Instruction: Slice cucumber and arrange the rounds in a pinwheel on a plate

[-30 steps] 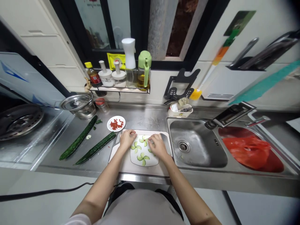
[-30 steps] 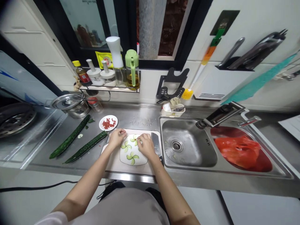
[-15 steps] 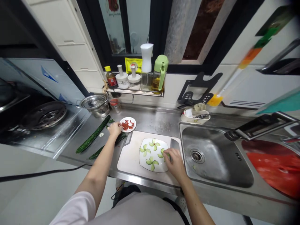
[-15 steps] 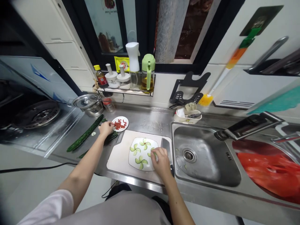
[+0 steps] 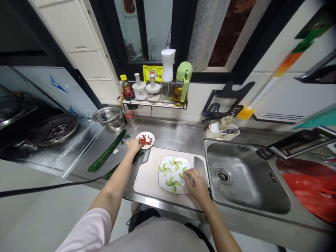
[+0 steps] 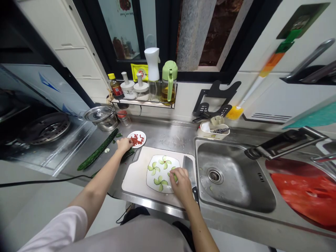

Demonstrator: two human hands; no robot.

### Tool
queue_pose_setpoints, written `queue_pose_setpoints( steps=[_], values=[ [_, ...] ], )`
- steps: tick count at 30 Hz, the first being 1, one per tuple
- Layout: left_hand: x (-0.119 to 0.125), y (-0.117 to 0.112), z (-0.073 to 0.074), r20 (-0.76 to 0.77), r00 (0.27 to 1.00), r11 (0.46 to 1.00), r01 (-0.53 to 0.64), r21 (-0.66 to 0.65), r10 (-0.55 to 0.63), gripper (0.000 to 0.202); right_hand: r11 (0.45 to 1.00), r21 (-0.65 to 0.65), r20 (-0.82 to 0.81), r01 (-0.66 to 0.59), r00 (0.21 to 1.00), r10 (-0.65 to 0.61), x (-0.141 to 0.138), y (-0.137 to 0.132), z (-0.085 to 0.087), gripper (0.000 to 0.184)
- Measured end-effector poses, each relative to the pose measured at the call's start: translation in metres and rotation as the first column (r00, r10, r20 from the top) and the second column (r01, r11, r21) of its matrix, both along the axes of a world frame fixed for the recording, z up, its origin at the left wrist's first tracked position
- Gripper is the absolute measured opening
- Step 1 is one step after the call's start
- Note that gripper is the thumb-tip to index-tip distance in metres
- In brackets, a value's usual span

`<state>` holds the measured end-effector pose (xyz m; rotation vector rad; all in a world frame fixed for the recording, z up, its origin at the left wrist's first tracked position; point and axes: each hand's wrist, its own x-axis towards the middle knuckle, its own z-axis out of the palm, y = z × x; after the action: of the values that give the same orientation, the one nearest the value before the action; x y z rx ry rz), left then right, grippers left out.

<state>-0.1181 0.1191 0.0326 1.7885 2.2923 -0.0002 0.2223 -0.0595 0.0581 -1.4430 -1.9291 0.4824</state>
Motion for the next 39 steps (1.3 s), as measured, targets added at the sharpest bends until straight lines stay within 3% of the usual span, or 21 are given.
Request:
queue_pose_setpoints(
  steps=[14,17,20,24,30,32,35,39],
  values=[
    [0.0,0.003,-0.008,-0.01,0.999,0.999,-0.034,-0.022,0.033,0.028,1.0,-0.004,0.0,-0.015,1.0,0.015,0.002,-0.009,-0.002,0.02],
    [-0.001,0.004,-0.008,0.117,0.988,0.994,-0.108,0.018,0.105,0.023,1.0,0.003,0.005,-0.009,1.0,0.009,0.004,-0.01,-0.004,0.019],
    [-0.003,0.003,-0.008,0.326,0.927,0.975,-0.214,0.053,0.185,0.019,1.0,0.005,0.009,-0.005,1.0,0.005,0.006,-0.011,-0.006,0.018],
    [-0.003,0.001,-0.007,0.458,0.866,0.965,-0.257,0.061,0.202,0.019,1.0,0.013,0.011,-0.001,1.0,0.001,0.006,-0.012,-0.006,0.018],
    [0.01,-0.008,0.004,0.694,0.711,0.975,-0.214,0.064,0.111,0.028,1.0,0.021,0.006,-0.013,1.0,0.013,0.003,-0.011,-0.005,0.018],
    [0.018,-0.014,0.01,0.789,0.613,0.985,-0.16,0.068,0.045,0.033,1.0,0.012,0.0,-0.016,1.0,0.016,0.001,-0.008,-0.002,0.018],
    [0.033,-0.029,0.021,0.927,0.368,0.994,-0.04,0.101,-0.079,0.037,1.0,0.007,-0.021,-0.017,1.0,0.017,-0.002,0.0,0.008,0.019],
    [0.058,-0.053,0.039,0.945,0.282,0.982,0.133,0.131,-0.165,0.037,0.999,0.044,-0.05,-0.028,0.998,0.03,-0.008,0.016,0.032,0.018]
  ],
)
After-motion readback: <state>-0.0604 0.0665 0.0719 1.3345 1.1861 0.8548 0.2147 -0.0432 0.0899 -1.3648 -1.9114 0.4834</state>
